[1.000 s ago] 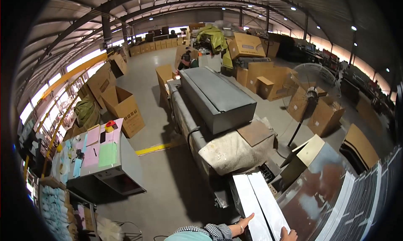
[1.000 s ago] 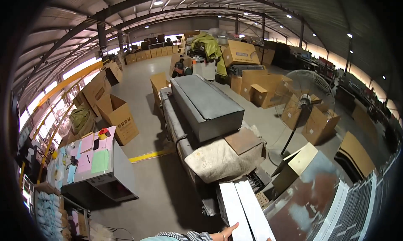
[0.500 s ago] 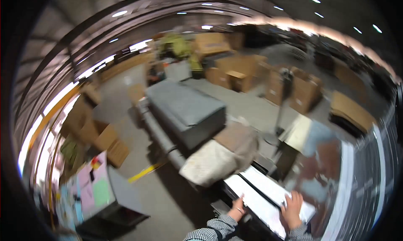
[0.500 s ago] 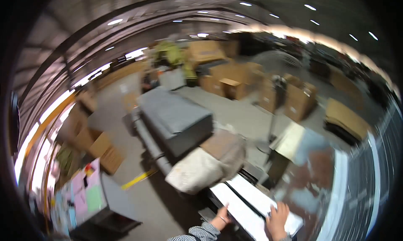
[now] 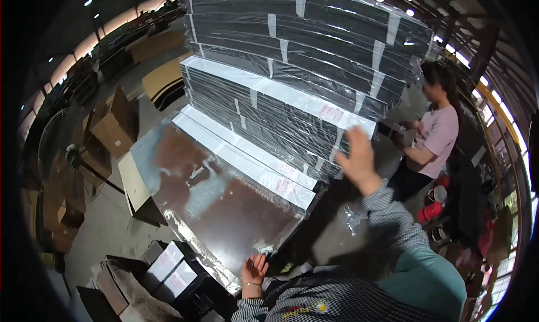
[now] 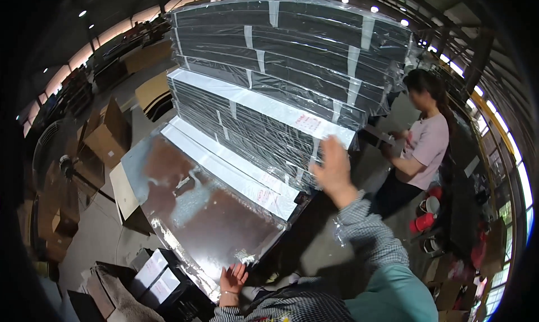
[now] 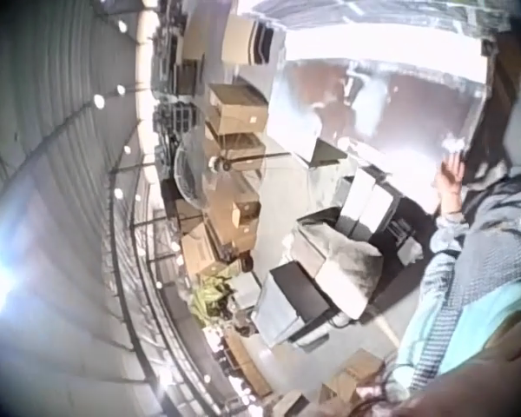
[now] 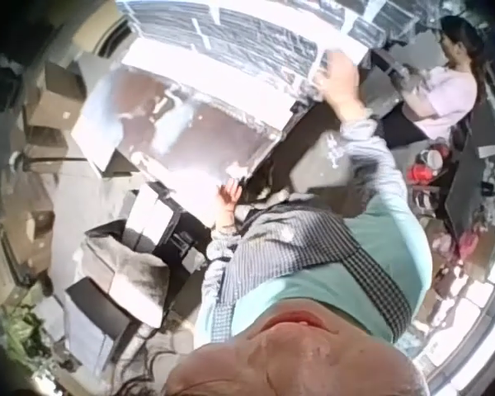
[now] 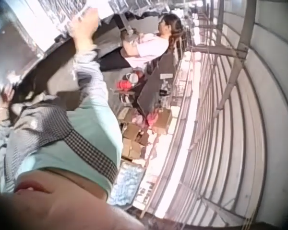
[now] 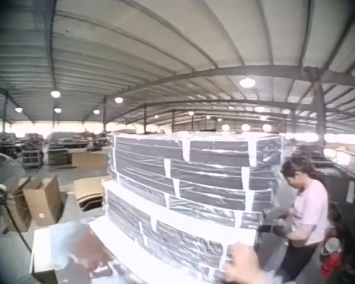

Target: Marking cardboard shipping boxes with a pen and then organizing long wrapped components on a warehouse pallet.

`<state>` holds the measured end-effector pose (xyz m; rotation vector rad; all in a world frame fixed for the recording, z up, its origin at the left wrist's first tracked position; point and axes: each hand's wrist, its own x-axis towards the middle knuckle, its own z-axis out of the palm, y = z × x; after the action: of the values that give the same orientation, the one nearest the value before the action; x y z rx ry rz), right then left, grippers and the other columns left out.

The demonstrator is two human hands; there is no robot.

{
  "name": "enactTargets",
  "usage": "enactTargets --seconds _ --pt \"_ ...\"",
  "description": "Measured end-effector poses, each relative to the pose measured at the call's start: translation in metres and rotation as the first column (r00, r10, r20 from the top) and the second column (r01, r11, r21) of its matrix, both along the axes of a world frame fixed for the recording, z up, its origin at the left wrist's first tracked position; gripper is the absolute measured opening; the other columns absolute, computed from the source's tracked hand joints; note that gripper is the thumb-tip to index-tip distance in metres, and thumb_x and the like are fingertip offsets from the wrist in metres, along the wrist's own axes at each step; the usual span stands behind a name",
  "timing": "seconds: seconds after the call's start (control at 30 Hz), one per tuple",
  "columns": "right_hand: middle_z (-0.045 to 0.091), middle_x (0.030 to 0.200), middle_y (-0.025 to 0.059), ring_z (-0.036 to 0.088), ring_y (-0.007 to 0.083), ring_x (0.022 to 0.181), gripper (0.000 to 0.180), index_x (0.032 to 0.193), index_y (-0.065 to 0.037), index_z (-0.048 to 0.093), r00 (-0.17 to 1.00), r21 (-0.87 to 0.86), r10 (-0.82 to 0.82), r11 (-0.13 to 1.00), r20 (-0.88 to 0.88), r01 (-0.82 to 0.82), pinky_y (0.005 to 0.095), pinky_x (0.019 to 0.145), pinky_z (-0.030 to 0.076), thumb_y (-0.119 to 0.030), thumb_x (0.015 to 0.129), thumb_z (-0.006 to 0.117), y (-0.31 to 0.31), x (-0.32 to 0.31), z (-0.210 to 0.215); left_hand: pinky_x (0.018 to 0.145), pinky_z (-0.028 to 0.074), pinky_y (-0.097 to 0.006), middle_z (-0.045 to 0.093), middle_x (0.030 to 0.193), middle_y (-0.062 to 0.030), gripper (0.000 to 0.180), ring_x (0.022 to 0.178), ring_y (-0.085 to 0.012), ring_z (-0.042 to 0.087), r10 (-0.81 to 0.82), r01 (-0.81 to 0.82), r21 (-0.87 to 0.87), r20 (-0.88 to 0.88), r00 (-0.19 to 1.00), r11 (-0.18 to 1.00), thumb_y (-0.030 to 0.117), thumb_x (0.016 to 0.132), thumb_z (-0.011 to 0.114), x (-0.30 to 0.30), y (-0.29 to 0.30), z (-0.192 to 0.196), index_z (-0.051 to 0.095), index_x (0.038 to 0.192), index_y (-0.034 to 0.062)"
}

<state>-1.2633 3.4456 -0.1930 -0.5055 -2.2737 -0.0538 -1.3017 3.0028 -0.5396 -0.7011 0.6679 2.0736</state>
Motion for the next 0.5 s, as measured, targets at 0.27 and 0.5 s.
enactTargets --seconds 0.27,0.5 --pt "0.059 0.114 0.0138 0.050 0.0334 0.112 0.054 0.105 -0.005 0.061 0.975 0.031 0.071 0.996 0.210 -0.079 0.0451 0.092 0.038 -0.034 0.066 0.082 0.048 -0.024 0.036 0.102 0.049 -0.043 0.063 0.132 -0.0086 0.039 0.126 -0.0255 0.059 -0.219 0.261 0.077 -0.346 0.912 0.962 0.038 0.098 0.062 -0.050 0.141 0.110 0.062 0.130 0.0145" --pt "0.064 0.112 0.0198 0.059 0.0378 0.107 0.080 0.125 -0.004 0.057 0.827 -0.287 0.254 0.951 0.501 -0.118 0.0473 0.090 0.045 -0.045 0.061 0.082 0.028 -0.008 0.063 0.105 0.047 -0.047 0.056 0.141 -0.0141 0.055 0.129 -0.0308 0.054 -0.192 0.321 0.214 -0.467 0.863 0.922 0.042 0.097 0.063 -0.051 0.198 0.187 0.049 0.143 0.0139"
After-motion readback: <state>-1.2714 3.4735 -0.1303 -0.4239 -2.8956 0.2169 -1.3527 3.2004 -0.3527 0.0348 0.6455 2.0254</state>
